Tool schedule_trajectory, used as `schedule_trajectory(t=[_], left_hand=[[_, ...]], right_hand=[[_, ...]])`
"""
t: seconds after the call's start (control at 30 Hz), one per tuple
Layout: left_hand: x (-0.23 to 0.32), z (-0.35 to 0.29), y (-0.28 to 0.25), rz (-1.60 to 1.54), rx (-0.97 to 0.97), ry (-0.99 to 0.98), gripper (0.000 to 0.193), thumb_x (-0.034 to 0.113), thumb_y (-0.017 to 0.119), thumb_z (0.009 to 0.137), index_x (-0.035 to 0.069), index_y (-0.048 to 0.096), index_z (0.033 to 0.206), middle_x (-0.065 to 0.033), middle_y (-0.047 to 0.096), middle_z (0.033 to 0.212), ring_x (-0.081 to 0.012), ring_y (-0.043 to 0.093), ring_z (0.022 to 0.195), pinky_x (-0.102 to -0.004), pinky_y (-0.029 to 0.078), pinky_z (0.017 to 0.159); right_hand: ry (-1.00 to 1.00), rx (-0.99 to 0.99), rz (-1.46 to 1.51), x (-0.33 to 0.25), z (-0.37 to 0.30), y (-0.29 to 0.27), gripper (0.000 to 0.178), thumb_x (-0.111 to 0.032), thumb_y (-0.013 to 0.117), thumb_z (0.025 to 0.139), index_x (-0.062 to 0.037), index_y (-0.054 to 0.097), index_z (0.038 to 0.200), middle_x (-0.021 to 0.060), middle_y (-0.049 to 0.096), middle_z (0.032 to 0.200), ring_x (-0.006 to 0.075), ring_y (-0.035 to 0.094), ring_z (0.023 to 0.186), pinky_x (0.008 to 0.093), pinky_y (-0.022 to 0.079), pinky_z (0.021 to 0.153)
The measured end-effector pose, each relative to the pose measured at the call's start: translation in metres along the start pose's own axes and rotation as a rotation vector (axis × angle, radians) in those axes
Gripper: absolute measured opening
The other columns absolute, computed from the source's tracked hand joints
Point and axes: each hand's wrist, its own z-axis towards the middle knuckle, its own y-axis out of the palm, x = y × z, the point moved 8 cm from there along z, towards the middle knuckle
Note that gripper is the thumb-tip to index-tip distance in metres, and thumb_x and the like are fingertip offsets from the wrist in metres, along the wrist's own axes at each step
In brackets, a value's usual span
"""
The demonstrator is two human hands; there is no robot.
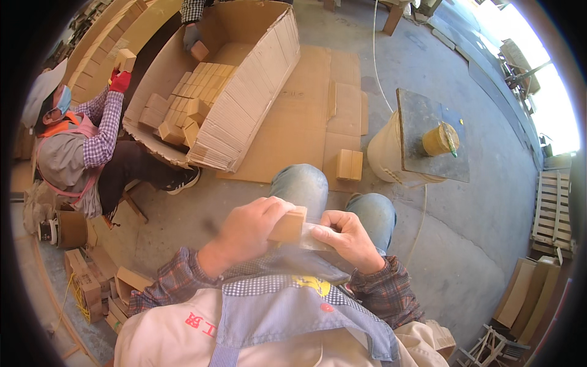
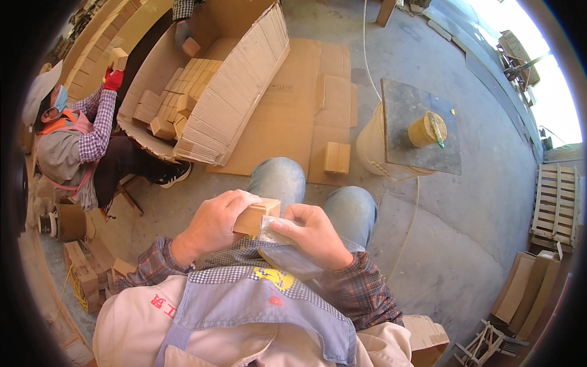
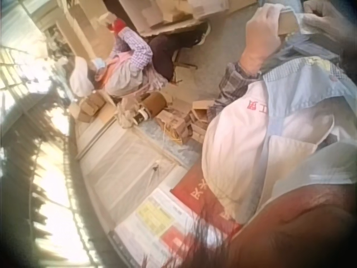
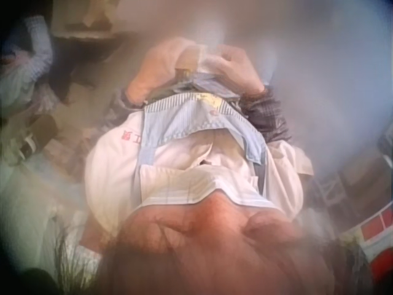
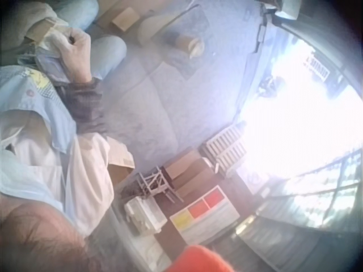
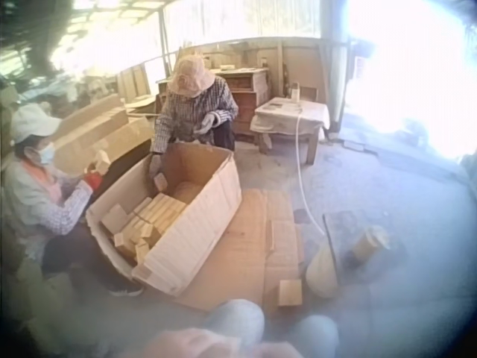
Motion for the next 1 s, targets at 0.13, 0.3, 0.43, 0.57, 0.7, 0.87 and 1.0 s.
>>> schedule_trajectory(t=[0.13,0.3,0.43,0.57,0.7,0.87,1.0], left_hand=[[0.005,0.003,-0.010,-0.056,0.038,0.018,0.060,0.007,0.089,0.068,0.009,0.063,0.123,-0.0128,0.071,0.116,-0.0366,0.070,0.106,-0.0439,0.059,0.089],[0.004,0.011,-0.027,-0.054,0.036,-0.073,0.060,0.008,0.091,0.067,0.008,0.064,0.121,-0.0134,0.071,0.115,-0.0373,0.070,0.104,-0.0425,0.059,0.088],[0.007,0.020,-0.018,-0.012,-0.013,-0.056,0.053,0.009,0.087,0.070,0.008,0.066,0.119,-0.0120,0.071,0.113,-0.0352,0.070,0.103,-0.0434,0.060,0.085],[0.007,0.026,-0.010,-0.002,-0.049,-0.064,0.056,0.009,0.088,0.069,0.009,0.065,0.120,-0.0122,0.070,0.114,-0.0355,0.070,0.103,-0.0440,0.060,0.083],[0.009,0.031,-0.006,-0.006,-0.048,-0.052,0.059,0.008,0.088,0.068,0.009,0.064,0.122,-0.0127,0.069,0.113,-0.0363,0.070,0.102,-0.0448,0.060,0.082],[0.005,0.025,-0.004,-0.019,-0.068,-0.060,0.061,0.006,0.086,0.069,0.010,0.062,0.125,-0.0126,0.068,0.114,-0.0360,0.069,0.104,-0.0445,0.059,0.083],[0.001,0.021,-0.003,-0.041,-0.048,-0.044,0.063,0.007,0.088,0.068,0.010,0.061,0.124,-0.0121,0.069,0.115,-0.0354,0.069,0.105,-0.0433,0.059,0.085]], right_hand=[[0.001,0.293,0.091,0.027,-0.011,-0.094,0.025,-0.024,0.071,0.103,-0.0055,0.065,0.087,-0.0080,0.059,0.078,0.0008,0.047,0.067,0.0212,0.036,0.057],[-0.009,1.003,0.133,0.077,-0.061,-0.284,0.019,-0.019,0.064,0.105,-0.0035,0.066,0.116,-0.0022,0.059,0.081,0.0064,0.048,0.059,0.0240,0.035,0.049],[-0.114,1.436,0.232,0.090,-0.089,-0.403,0.030,-0.014,0.064,0.101,0.0014,0.065,0.127,0.0027,0.064,0.090,0.0115,0.055,0.065,0.0269,0.045,0.057],[-0.183,1.514,-0.508,0.023,-0.076,-0.430,0.025,-0.018,0.070,0.097,-0.0022,0.074,0.116,0.0086,0.072,0.104,0.0219,0.068,0.091,0.0350,0.055,0.081],[-0.336,1.484,-1.088,-0.055,-0.047,-0.393,0.022,-0.024,0.076,0.093,-0.0091,0.078,0.108,0.0117,0.073,0.106,0.0310,0.070,0.099,0.0430,0.055,0.090],[-0.043,1.255,-1.398,-0.085,0.007,-0.391,0.025,-0.032,0.078,0.090,-0.0076,0.077,0.099,0.0135,0.073,0.104,0.0340,0.070,0.100,0.0470,0.054,0.090],[-0.016,1.105,-1.125,-0.093,0.020,-0.389,0.020,-0.022,0.077,0.092,-0.0034,0.070,0.095,0.0112,0.071,0.097,0.0238,0.069,0.086,0.0386,0.054,0.080]])
